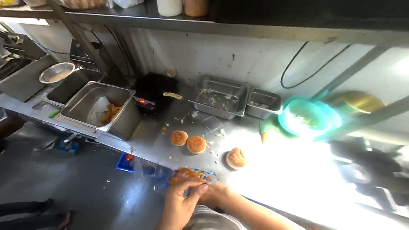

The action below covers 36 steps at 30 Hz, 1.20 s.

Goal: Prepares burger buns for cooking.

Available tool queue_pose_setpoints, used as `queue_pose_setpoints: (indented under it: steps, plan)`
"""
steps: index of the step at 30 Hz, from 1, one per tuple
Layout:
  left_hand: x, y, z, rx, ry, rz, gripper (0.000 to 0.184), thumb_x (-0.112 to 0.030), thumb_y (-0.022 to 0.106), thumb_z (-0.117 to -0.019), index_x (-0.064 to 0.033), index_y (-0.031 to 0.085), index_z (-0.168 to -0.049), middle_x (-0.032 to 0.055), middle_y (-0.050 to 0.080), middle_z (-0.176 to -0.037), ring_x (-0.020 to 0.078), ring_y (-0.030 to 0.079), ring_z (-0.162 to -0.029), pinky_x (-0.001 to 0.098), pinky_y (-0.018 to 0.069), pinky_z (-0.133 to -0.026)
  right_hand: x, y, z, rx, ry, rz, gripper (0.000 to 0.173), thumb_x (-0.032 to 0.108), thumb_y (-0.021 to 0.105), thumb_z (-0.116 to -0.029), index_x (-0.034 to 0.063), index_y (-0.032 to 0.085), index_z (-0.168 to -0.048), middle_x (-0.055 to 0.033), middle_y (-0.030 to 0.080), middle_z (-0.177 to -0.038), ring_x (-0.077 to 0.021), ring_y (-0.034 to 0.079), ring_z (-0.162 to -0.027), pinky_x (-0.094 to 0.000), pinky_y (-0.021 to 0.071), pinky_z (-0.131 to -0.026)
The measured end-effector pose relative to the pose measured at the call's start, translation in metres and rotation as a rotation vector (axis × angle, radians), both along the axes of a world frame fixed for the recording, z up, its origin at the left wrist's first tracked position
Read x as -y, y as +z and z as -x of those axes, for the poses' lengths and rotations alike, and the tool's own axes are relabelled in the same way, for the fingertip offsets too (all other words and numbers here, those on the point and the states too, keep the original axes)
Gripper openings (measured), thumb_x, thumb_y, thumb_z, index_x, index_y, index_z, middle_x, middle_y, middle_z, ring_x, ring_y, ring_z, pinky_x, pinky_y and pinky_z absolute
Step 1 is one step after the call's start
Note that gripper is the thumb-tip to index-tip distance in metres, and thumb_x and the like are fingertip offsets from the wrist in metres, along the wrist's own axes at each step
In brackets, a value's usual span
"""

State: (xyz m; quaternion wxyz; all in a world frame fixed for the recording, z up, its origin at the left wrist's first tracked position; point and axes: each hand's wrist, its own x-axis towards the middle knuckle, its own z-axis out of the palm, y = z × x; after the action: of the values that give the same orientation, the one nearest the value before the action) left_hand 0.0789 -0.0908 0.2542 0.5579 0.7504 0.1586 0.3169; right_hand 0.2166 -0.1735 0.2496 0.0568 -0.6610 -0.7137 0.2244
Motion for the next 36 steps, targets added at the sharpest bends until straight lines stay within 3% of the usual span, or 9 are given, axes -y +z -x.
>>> queue_pose_setpoints:
  steps: [4, 7, 13, 19, 22, 25, 29, 33, 36]
  plan:
    - [0.015, 0.006, -0.017, -0.05, -0.023, 0.066, 0.026, -0.023, 0.071, -0.0965, -0.002, 0.075, -0.112, 0.0114, 0.075, -0.116, 0.0234, 0.071, -0.111, 0.0415, 0.0597, -0.098, 0.031, -0.03, -0.034, -0.038, 0.204, -0.381, 0.009, 0.009, 0.065, -0.0936, 0.0024, 0.069, -0.097, -0.0155, 0.071, -0.091, -0.0338, 0.072, -0.086, -0.0515, 0.0603, -0.071]
    - [0.027, -0.01, -0.001, -0.424, -0.068, 0.004, 0.084, -0.049, 0.08, -0.0857, -0.0077, 0.047, -0.151, 0.0081, 0.059, -0.144, 0.0154, 0.06, -0.128, 0.0366, 0.0531, -0.107, 0.054, -0.053, -0.054, -0.373, 0.098, -0.497, 0.016, 0.021, 0.071, -0.0918, 0.0054, 0.07, -0.089, -0.0131, 0.072, -0.088, -0.031, 0.072, -0.088, -0.0536, 0.0588, -0.078]
    - [0.069, -0.042, 0.032, -0.62, 0.083, -0.108, 0.037, -0.025, 0.07, -0.0974, -0.0036, 0.068, -0.128, 0.0055, 0.076, -0.113, 0.0106, 0.072, -0.104, 0.0361, 0.0594, -0.096, 0.082, -0.077, -0.088, -1.022, -0.078, -0.035, 0.043, 0.036, 0.074, -0.0955, 0.0068, 0.065, -0.127, -0.0056, 0.072, -0.116, -0.0117, 0.069, -0.108, -0.0386, 0.0564, -0.1]
    - [0.067, -0.044, 0.026, -0.338, 0.21, -0.225, 0.029, -0.03, 0.077, -0.0926, -0.0067, 0.075, -0.108, -0.0008, 0.078, -0.093, 0.0054, 0.074, -0.078, 0.0248, 0.0647, -0.07, 0.083, -0.088, -0.102, -1.325, -0.012, 0.091, 0.03, 0.026, 0.072, -0.0978, 0.0021, 0.069, -0.115, -0.0049, 0.075, -0.103, -0.0121, 0.072, -0.095, -0.0351, 0.0601, -0.089]
    - [0.038, -0.05, 0.034, -0.281, 0.26, -0.217, 0.021, -0.026, 0.076, -0.0936, -0.0067, 0.076, -0.103, -0.0014, 0.077, -0.089, 0.0045, 0.073, -0.075, 0.0229, 0.0636, -0.069, 0.078, -0.078, -0.103, -1.305, -0.243, -0.065, 0.026, 0.026, 0.066, -0.101, 0.0032, 0.068, -0.114, -0.0061, 0.074, -0.103, -0.0157, 0.072, -0.092, -0.036, 0.0612, -0.083]
    - [0.004, -0.06, 0.037, -0.221, 0.204, -0.09, 0.013, -0.015, 0.073, -0.0945, -0.0049, 0.076, -0.103, -0.0002, 0.077, -0.091, 0.0056, 0.073, -0.076, 0.0242, 0.0632, -0.07, 0.063, -0.074, -0.102, -1.182, -0.235, -0.065, 0.053, 0.035, 0.068, -0.0994, 0.0067, 0.056, -0.142, -0.0086, 0.064, -0.136, -0.02, 0.066, -0.118, -0.0397, 0.0594, -0.098]
    - [-0.042, -0.074, 0.034, -0.175, -0.018, -0.143, 0.021, -0.027, 0.066, -0.1008, -0.0102, 0.077, -0.108, -0.0011, 0.077, -0.095, 0.005, 0.073, -0.082, 0.0248, 0.0632, -0.077, 0.025, -0.08, -0.075, -1.058, -0.243, -0.023, 0.048, 0.044, 0.071, -0.0957, 0.002, 0.063, -0.119, -0.0085, 0.069, -0.107, -0.0154, 0.068, -0.098, -0.0364, 0.0578, -0.089]
    - [-0.084, -0.077, 0.04, -0.105, 0.066, -0.131, 0.02, -0.022, 0.065, -0.1016, -0.0069, 0.076, -0.108, -0.0004, 0.077, -0.097, 0.0049, 0.072, -0.082, 0.0233, 0.0624, -0.076, 0.001, -0.071, -0.05, -0.977, -0.288, -0.118, 0.038, 0.036, 0.077, -0.0921, 0.0016, 0.069, -0.105, -0.0088, 0.069, -0.099, -0.0155, 0.069, -0.088, -0.0354, 0.06, -0.079]
    - [-0.097, -0.087, 0.051, -0.093, 0.229, -0.303, 0.022, -0.018, 0.064, -0.1011, -0.0003, 0.075, -0.107, 0.0033, 0.077, -0.093, 0.0023, 0.072, -0.079, 0.0201, 0.0616, -0.074, -0.01, -0.058, -0.025, -0.776, -0.449, -0.232, 0.035, 0.037, 0.073, -0.0952, 0.0078, 0.071, -0.116, -0.0066, 0.072, -0.107, -0.0142, 0.07, -0.095, -0.0364, 0.061, -0.083]
